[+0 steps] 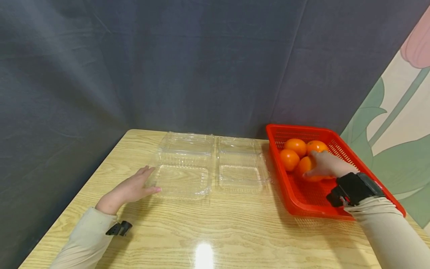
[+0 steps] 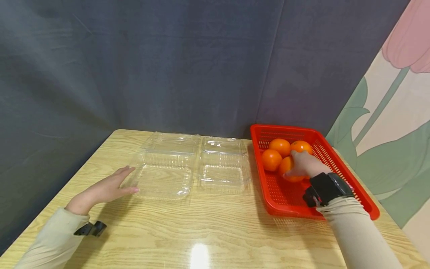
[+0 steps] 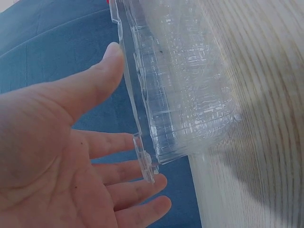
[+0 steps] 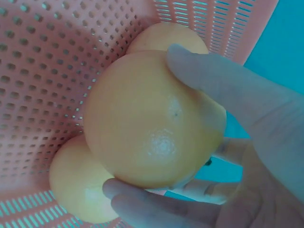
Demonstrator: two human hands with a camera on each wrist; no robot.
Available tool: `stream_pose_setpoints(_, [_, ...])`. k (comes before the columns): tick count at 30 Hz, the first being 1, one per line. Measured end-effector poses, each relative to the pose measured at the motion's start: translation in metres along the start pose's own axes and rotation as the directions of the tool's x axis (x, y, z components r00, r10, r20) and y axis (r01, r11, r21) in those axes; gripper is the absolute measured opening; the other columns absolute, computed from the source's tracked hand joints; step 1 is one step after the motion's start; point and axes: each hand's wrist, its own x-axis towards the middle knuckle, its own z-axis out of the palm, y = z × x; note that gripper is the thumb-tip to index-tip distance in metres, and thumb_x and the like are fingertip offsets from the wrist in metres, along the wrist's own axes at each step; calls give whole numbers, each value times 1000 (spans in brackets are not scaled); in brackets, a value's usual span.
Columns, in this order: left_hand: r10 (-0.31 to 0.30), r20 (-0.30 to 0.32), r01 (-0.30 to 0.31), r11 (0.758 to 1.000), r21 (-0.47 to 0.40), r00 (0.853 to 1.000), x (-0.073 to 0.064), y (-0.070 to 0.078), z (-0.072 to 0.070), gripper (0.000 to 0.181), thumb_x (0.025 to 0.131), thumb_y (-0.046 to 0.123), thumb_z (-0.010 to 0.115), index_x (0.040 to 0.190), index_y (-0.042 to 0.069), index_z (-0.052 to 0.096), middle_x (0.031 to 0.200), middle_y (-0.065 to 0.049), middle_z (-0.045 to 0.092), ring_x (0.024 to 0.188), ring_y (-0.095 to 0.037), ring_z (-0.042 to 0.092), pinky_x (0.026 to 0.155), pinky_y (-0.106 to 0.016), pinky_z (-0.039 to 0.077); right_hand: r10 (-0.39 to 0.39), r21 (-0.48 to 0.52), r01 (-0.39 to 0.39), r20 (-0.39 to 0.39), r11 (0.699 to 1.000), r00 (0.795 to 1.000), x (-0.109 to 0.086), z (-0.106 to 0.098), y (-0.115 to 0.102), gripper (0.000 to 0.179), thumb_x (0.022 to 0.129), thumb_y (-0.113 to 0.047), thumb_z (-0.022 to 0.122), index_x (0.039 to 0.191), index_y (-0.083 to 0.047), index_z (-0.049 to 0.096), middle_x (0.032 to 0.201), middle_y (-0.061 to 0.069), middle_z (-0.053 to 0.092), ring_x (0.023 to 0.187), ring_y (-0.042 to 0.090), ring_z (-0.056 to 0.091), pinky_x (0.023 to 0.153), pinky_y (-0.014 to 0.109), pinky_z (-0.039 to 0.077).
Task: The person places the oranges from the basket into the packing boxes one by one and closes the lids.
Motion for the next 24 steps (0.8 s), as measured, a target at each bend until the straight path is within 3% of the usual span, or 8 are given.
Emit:
stream_pose_setpoints(10, [0, -8, 0, 1000, -6, 1000, -1, 1, 0, 90, 89, 42, 59, 145, -10, 13, 149, -38, 10, 135, -54, 16, 104, -65, 25, 36, 149, -34, -7, 988, 999, -5, -6, -5, 73, 71, -34, 78, 122, 2, 42, 104, 20, 50, 92, 33, 48, 73, 34, 43])
stream_pose_setpoints(15, [6, -13, -6, 1000, -4, 1000, -1, 0, 0, 90, 89, 43, 59, 145, -10, 12, 149, -37, 10, 135, -54, 16, 104, -65, 25, 24, 124, -22, -18, 992, 1000, -6, -10, -5, 72, 73, -37, 77, 121, 3, 42, 101, 18, 56, 90, 29, 52, 73, 32, 43])
stream_pose_setpoints(24, [12, -14, -12, 1000, 3, 1000, 1, -1, 0, 90, 88, 43, 60, 145, -9, 13, 149, -37, 11, 135, -54, 16, 104, -65, 26, 20, 50, -19, -14, 999, 1000, -7, -15, -1, 83, 72, -41, 77, 126, 9, 40, 96, 25, 58, 87, 37, 54, 76, 48, 46])
